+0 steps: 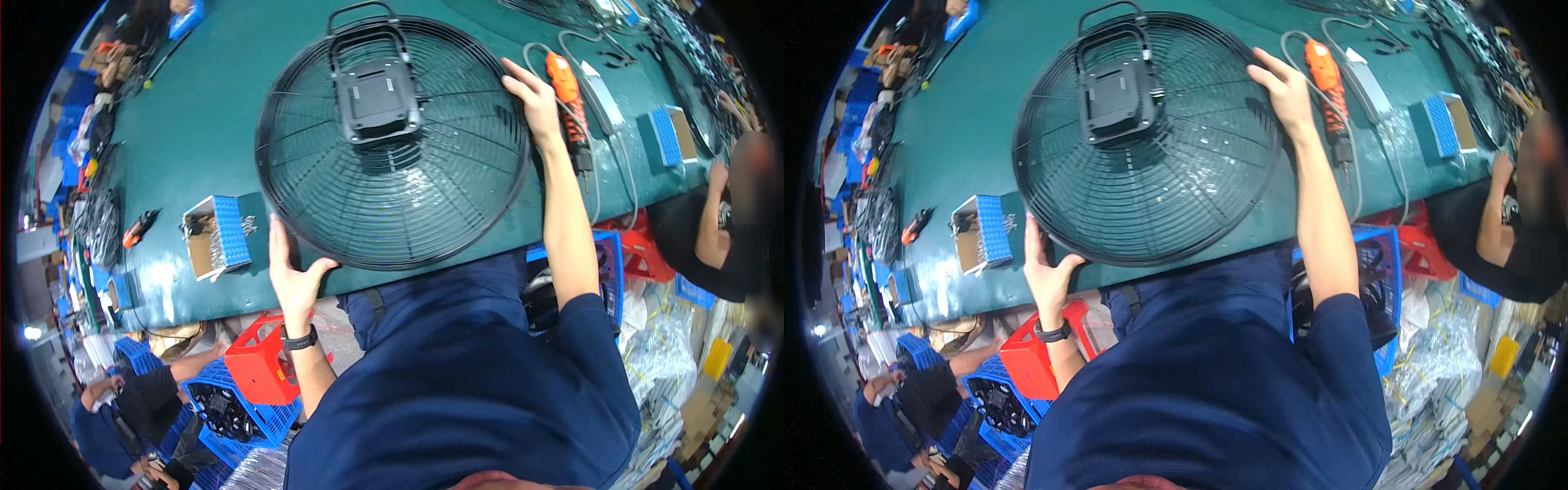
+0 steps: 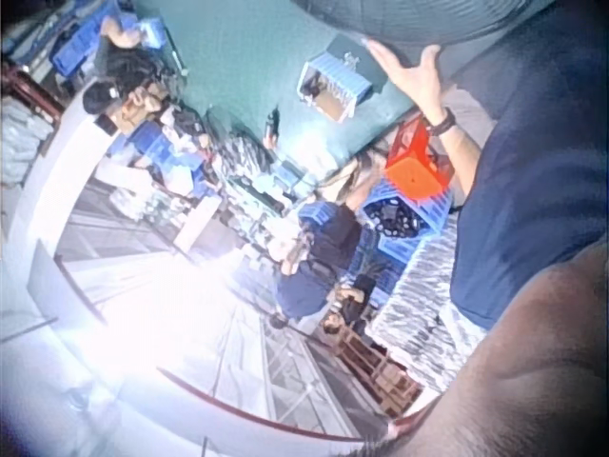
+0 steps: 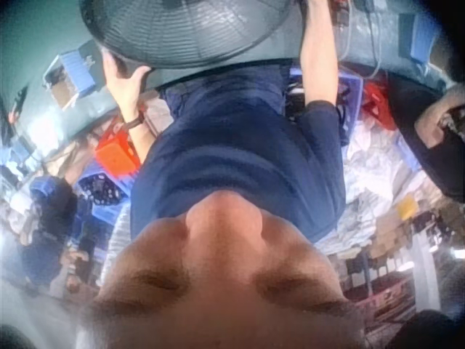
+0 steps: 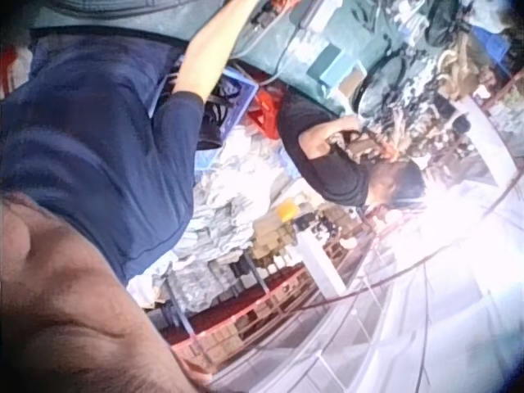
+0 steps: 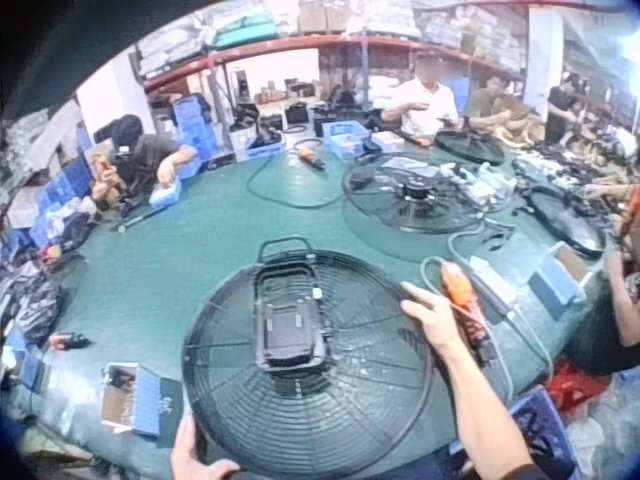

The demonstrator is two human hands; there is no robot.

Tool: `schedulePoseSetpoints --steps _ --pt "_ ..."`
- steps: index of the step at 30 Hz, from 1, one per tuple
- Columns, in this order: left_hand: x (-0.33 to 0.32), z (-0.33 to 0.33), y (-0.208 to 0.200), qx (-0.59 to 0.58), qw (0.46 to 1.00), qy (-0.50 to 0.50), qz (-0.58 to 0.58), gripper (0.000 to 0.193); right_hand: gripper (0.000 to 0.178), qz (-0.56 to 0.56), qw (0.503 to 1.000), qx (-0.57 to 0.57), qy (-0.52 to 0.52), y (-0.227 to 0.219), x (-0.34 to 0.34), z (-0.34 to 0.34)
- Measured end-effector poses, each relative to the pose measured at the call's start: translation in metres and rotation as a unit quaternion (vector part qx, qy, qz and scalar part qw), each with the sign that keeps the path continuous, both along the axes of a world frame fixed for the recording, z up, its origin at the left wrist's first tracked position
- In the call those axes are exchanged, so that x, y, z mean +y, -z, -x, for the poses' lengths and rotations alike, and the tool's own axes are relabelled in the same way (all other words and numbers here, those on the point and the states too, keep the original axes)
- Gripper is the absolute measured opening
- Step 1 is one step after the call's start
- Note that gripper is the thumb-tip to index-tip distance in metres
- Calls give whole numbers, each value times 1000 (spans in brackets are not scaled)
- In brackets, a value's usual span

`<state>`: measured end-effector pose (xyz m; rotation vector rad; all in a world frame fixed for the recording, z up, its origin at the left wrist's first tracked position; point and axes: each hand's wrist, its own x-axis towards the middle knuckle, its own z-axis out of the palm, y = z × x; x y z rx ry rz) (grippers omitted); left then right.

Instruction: Assembling the protective covers and components of an industrial electric fan using a power screwdriver.

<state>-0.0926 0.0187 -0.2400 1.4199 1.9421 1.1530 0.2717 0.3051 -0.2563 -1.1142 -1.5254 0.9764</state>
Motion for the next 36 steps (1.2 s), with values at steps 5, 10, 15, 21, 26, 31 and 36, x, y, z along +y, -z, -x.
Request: schedulePoseSetpoints --steps 5,10,15,21,26,31,36 --pt "0 -1 -2 3 1000 -4 -18 107 50 24 999 12 24 -1 2 2" --pt "-2 -13 -5 42 999 -15 -6 106 43 25 999 -9 38 0 14 4" --pt "-4 -29 -7 53 998 -36 -13 102 40 50 998 -26 1 -5 29 5" --pt "-4 -26 -2 72 996 -39 -22 106 45 26 999 -24 -19 -1 31 8" --pt "-3 -23 -1 95 995 -37 -23 107 49 12 999 -32 -22 2 31 2" --pt "-1 -20 -4 86 996 -28 -25 101 49 15 999 -15 -33 4 32 1" --pt "0 -21 -3 76 996 -27 -29 100 50 22 999 0 -32 6 32 0"
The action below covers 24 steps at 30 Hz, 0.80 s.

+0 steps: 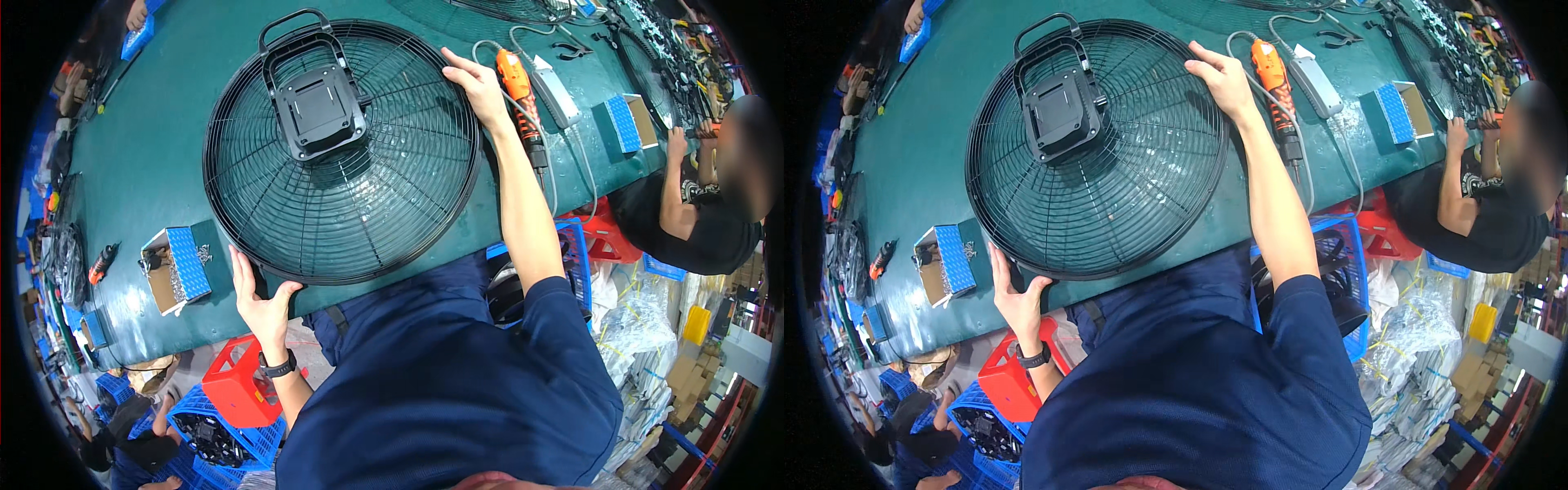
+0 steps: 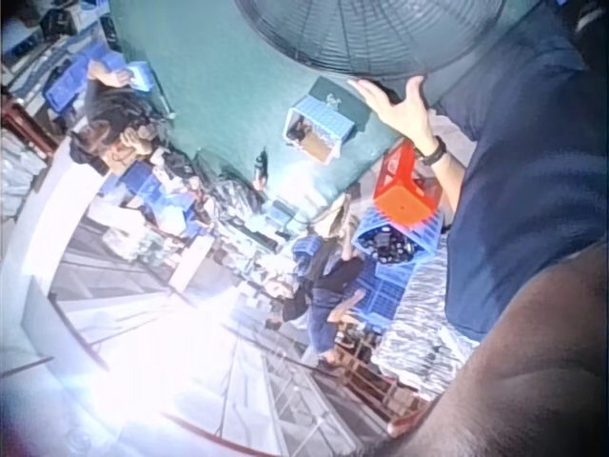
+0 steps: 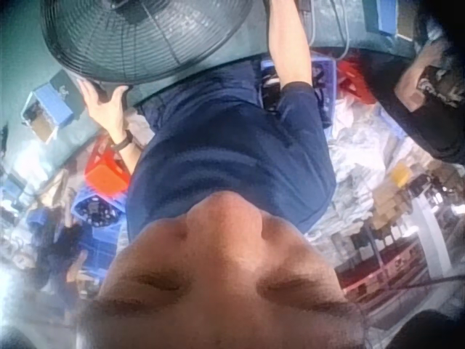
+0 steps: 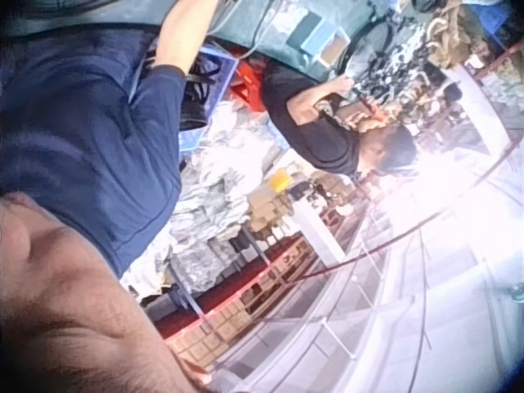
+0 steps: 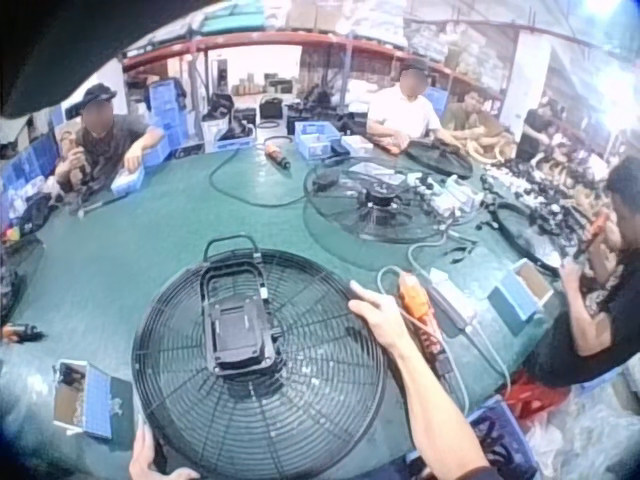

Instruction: Assembling the protective covers and components of an industrial electric fan using a power screwdriver.

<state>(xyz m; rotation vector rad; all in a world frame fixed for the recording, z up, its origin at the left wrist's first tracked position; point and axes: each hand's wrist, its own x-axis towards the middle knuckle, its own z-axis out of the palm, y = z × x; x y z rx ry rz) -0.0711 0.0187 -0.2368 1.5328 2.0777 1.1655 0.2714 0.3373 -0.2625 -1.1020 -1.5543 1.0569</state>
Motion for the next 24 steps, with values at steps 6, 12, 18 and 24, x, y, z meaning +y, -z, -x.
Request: schedulePoseSetpoints --steps 6,12,18,24 --pt "-1 0 0 0 1000 -5 -3 101 48 0 1000 -7 -2 -1 2 0" --pt "-1 3 1 22 1000 -4 -2 101 47 13 1000 8 8 -2 1 1" --pt "-4 5 2 4 1000 -8 20 105 48 -29 998 -45 31 -3 0 2" --pt "-6 -5 -2 28 999 -22 4 103 45 -13 999 -28 10 -7 4 1"
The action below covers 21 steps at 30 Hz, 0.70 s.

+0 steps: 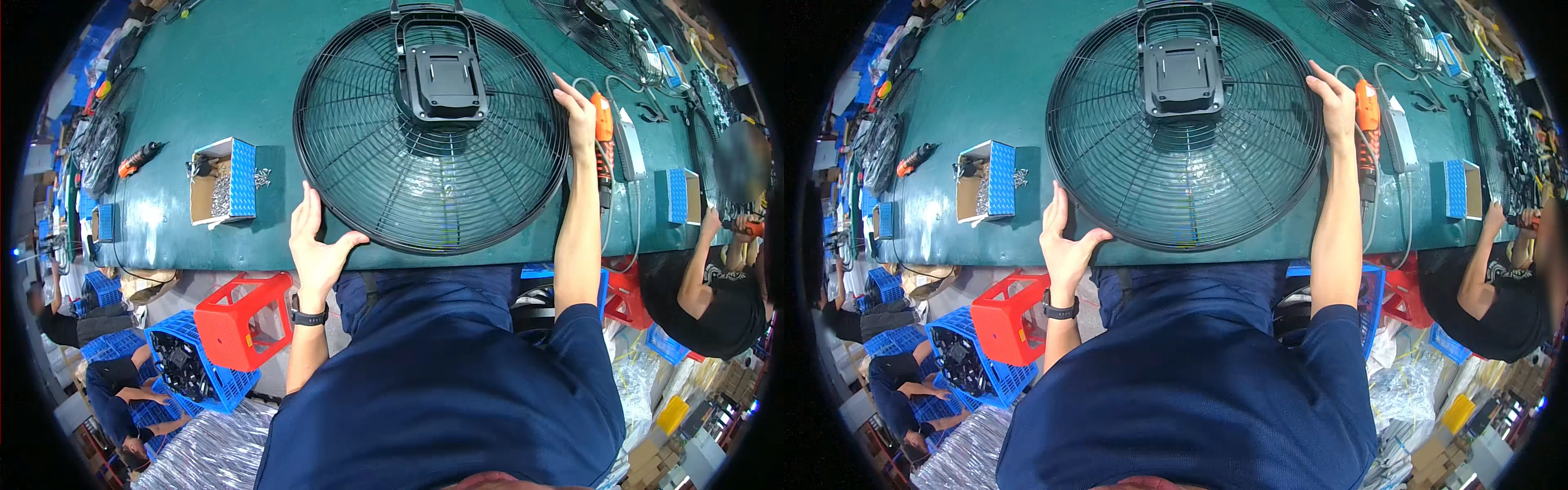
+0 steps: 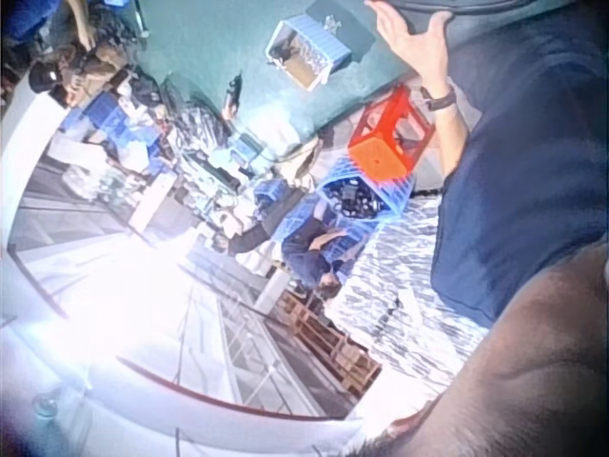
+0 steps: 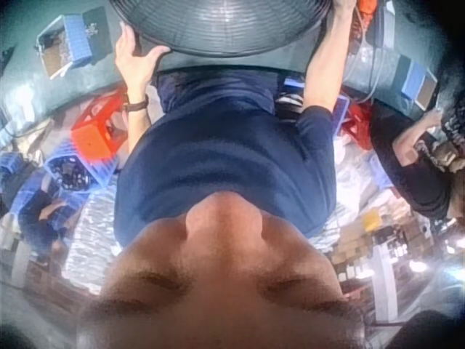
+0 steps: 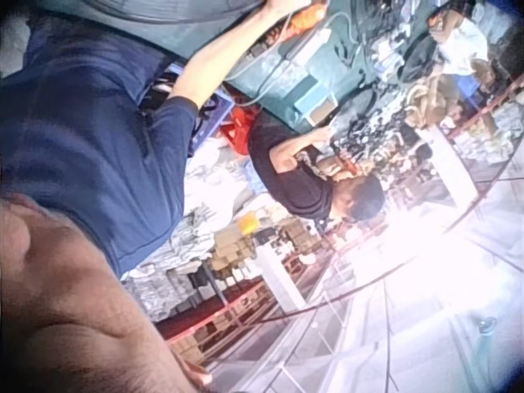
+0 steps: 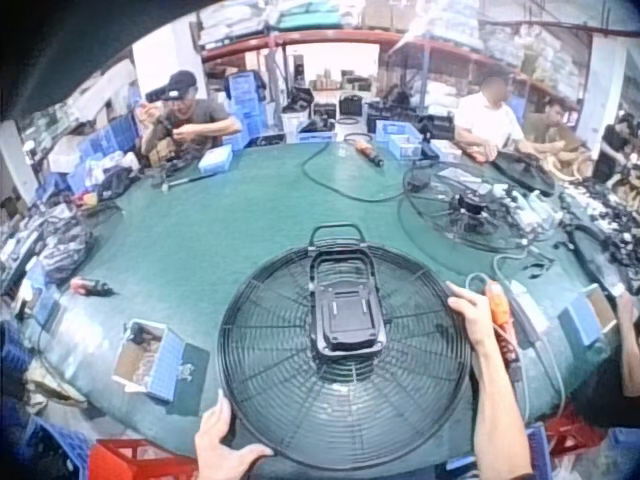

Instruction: Assembling the protective covers and components of an industrial electric fan using a power screwdriver.

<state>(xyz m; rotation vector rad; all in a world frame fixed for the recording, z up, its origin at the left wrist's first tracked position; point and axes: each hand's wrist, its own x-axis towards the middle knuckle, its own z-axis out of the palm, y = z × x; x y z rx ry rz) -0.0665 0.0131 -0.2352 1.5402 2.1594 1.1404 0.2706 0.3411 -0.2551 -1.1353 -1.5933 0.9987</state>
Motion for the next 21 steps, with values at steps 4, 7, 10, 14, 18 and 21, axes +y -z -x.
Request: schedulePoseSetpoints --steps 4,7,10,14,18,21 --pt "1 1 0 15 1000 6 12 104 45 20 1000 -4 -7 1 0 -5" --pt "2 6 1 -123 992 -18 8 107 45 30 999 -14 -1 3 1 -4" --pt "2 9 2 -14 1000 9 -23 110 44 4 1000 18 -21 4 0 -2" --pt "2 11 3 -9 999 30 -17 109 44 12 998 39 -51 1 -1 0" --pt "1 13 3 -14 999 25 -22 108 44 23 998 17 -56 -3 -3 0" --pt "1 14 3 -9 1000 22 -19 107 44 33 997 54 -47 -5 -5 2"
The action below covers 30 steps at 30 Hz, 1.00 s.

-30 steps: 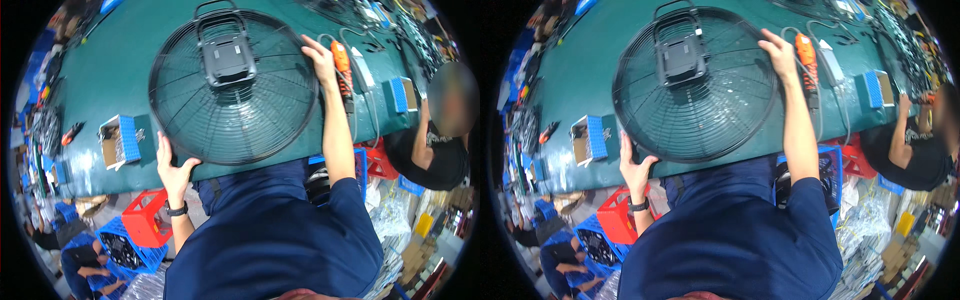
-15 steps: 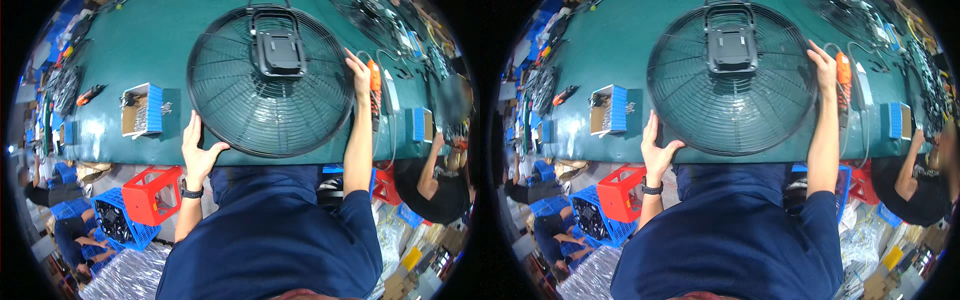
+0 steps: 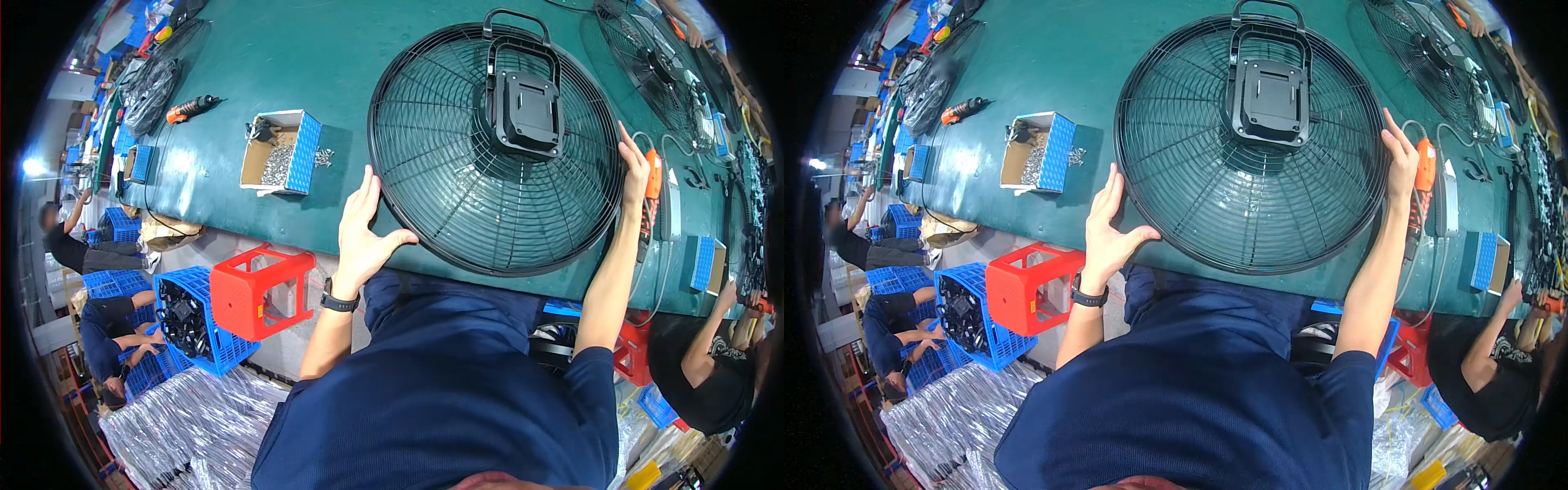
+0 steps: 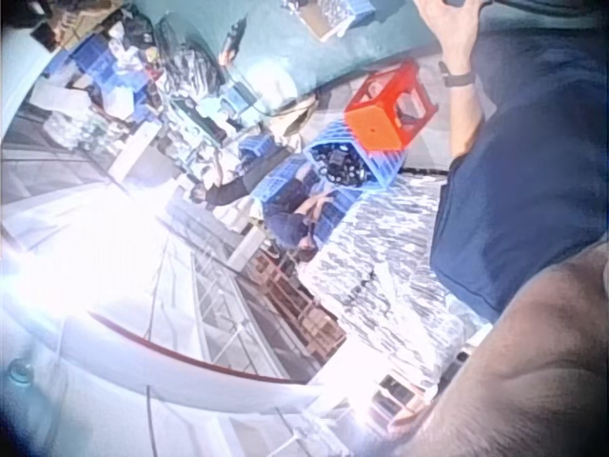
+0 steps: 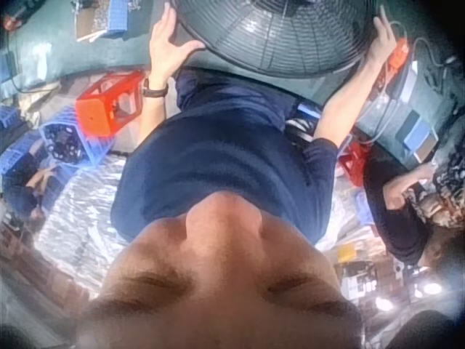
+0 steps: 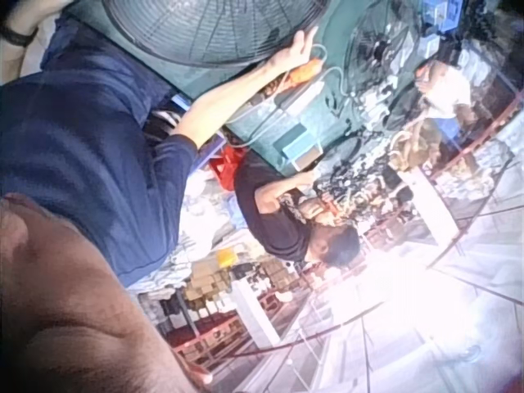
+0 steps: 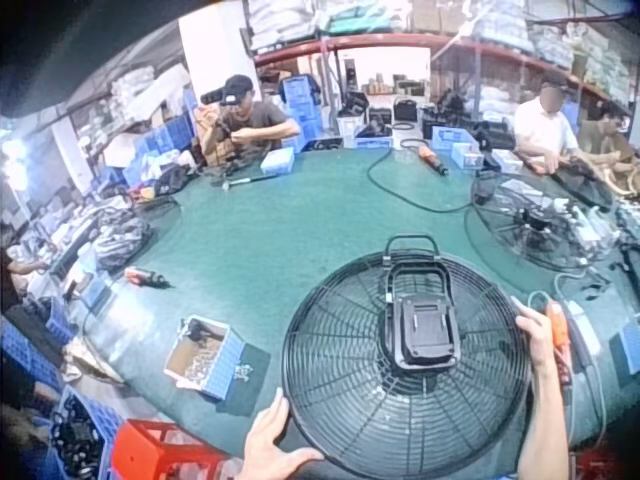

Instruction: Assembling the protective covers and components of an industrial electric fan using a power screwdriver.

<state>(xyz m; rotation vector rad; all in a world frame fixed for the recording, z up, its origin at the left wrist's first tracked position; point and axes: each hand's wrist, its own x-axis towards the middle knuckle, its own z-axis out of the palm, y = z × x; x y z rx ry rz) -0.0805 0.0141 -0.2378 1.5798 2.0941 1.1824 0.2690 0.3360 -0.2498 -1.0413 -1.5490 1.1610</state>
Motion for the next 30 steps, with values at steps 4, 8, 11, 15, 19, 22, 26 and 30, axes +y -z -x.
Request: schedulePoseSetpoints --steps 4,8,11,15,19,22,26,30 --pt "1 0 -1 5 1000 1 0 105 44 -10 1000 -26 -3 0 0 1" --pt "1 0 0 -1 1000 0 3 104 43 -26 1000 -12 -6 5 4 -3" --pt "-1 1 3 -1 1000 -4 8 105 44 -36 999 -30 -2 12 7 -9" --pt "-4 5 5 34 999 10 1 106 47 -22 999 -9 -25 20 14 -16" --pt "-7 5 2 3 1000 15 -6 104 47 13 997 24 -65 25 23 -18" --pt "-10 4 0 -7 1000 17 -11 108 47 -23 997 -50 -63 26 27 -23" --pt "-11 3 -2 -16 1000 13 -12 107 46 -40 995 -77 -44 26 26 -27" --pt "-14 3 -5 -27 999 11 -18 106 46 -41 997 -58 -33 28 22 -27"
